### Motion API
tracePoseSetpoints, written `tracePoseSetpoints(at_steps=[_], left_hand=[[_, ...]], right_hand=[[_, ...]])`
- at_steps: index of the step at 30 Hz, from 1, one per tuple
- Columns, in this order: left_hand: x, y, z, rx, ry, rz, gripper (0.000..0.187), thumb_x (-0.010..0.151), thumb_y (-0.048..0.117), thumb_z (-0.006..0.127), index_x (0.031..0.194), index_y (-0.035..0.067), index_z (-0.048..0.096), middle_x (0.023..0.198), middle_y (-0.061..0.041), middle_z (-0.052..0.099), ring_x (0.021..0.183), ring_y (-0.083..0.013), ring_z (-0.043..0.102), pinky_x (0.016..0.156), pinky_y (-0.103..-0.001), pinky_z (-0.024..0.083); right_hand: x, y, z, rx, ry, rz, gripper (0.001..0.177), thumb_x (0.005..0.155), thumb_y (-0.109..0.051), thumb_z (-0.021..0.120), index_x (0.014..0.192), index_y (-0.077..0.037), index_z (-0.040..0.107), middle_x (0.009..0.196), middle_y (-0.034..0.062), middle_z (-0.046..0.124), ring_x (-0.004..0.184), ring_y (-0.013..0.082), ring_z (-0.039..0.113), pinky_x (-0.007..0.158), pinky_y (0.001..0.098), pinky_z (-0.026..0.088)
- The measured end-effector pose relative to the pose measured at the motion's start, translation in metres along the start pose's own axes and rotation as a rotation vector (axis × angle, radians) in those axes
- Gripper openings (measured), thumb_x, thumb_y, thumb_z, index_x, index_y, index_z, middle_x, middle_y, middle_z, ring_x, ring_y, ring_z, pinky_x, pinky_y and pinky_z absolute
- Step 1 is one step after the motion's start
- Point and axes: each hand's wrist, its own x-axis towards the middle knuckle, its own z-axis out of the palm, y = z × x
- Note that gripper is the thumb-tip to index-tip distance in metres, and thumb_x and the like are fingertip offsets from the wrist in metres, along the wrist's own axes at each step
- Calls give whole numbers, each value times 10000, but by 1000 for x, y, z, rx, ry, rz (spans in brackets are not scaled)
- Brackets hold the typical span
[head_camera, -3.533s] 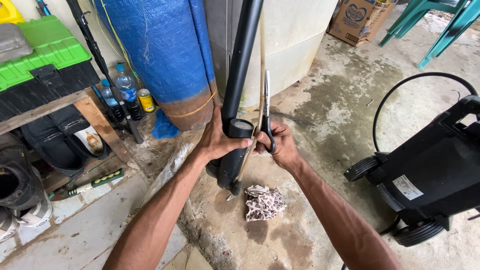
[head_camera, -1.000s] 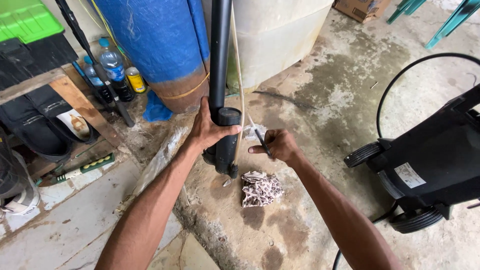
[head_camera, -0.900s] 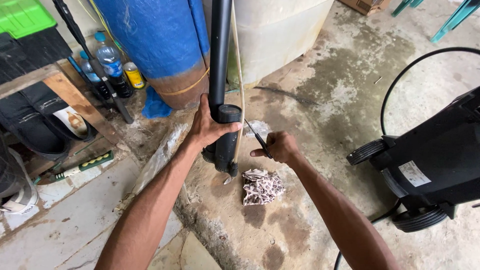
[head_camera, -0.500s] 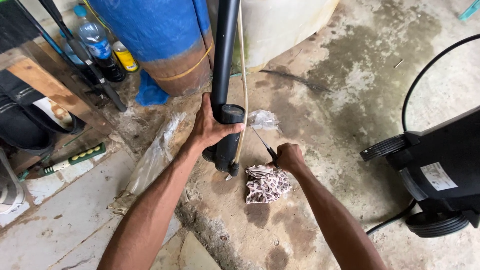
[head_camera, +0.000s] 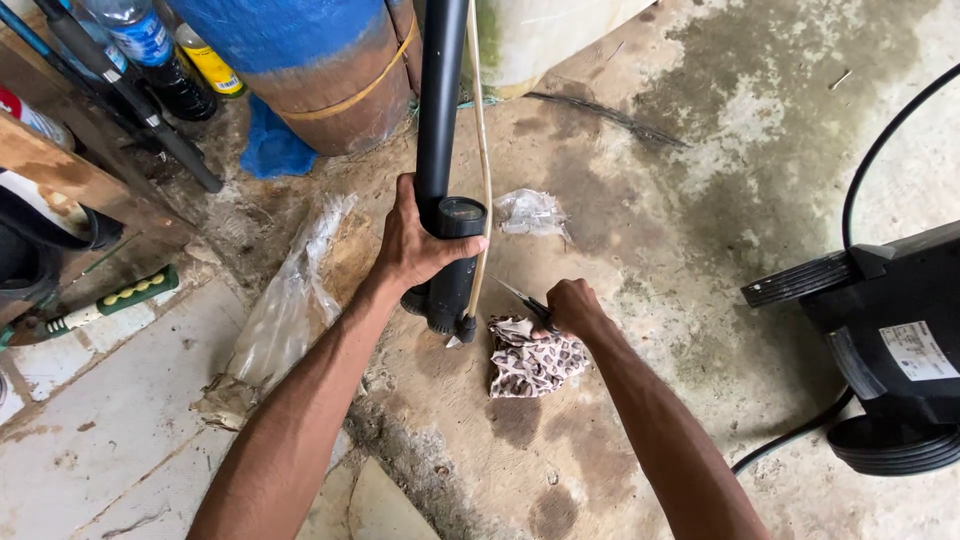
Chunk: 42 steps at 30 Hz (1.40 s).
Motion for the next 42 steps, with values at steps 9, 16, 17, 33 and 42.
tracePoseSetpoints(at_steps=[9, 16, 17, 33, 42], left_hand=[[4, -14, 2, -14, 6, 10, 993, 494, 472, 982, 1237, 126, 422, 1052, -183, 602, 1053, -420, 677, 895, -543, 549], [0, -12, 2, 23, 5, 4, 1001, 493, 481, 974, 1242, 115, 420, 1069, -190, 607, 1062, -426, 678, 897, -542, 551], [-1, -13, 3, 10, 9, 12, 986, 496, 467, 979, 1233, 118, 424, 1055, -184, 609, 1051, -422, 680, 891, -538, 552], [-10, 0, 14, 39, 14, 32, 1013, 484, 474, 977, 1242, 108, 412, 1072, -205, 616, 1068, -456, 672, 889, -560, 537], [-19, 37, 7, 29, 32, 101, 1018, 492, 494, 975, 1247, 102, 415, 1082, -199, 608, 1076, -461, 668, 908, -564, 535]], right_hand=[[-36, -30, -34, 141, 8, 134, 108, 823, -209, 753, 880, -163, 833, 942, 219, 747, 927, 421, 750, 812, 456, 627], [-75, -44, -54, 366, -138, 133, 148, 800, -90, 845, 929, -28, 808, 824, 281, 732, 673, 346, 761, 613, 301, 660], [-73, -42, -51, 377, -117, 117, 180, 759, -58, 848, 928, -13, 808, 791, 293, 724, 630, 334, 754, 575, 283, 654], [-80, -37, -66, 996, 128, -63, 264, 881, -93, 756, 1103, 48, 735, 928, 268, 754, 647, 304, 756, 536, 350, 664], [-143, -107, -150, 1405, 241, -370, 315, 902, -275, 805, 1052, -4, 744, 912, 160, 766, 670, 187, 736, 546, 276, 645]])
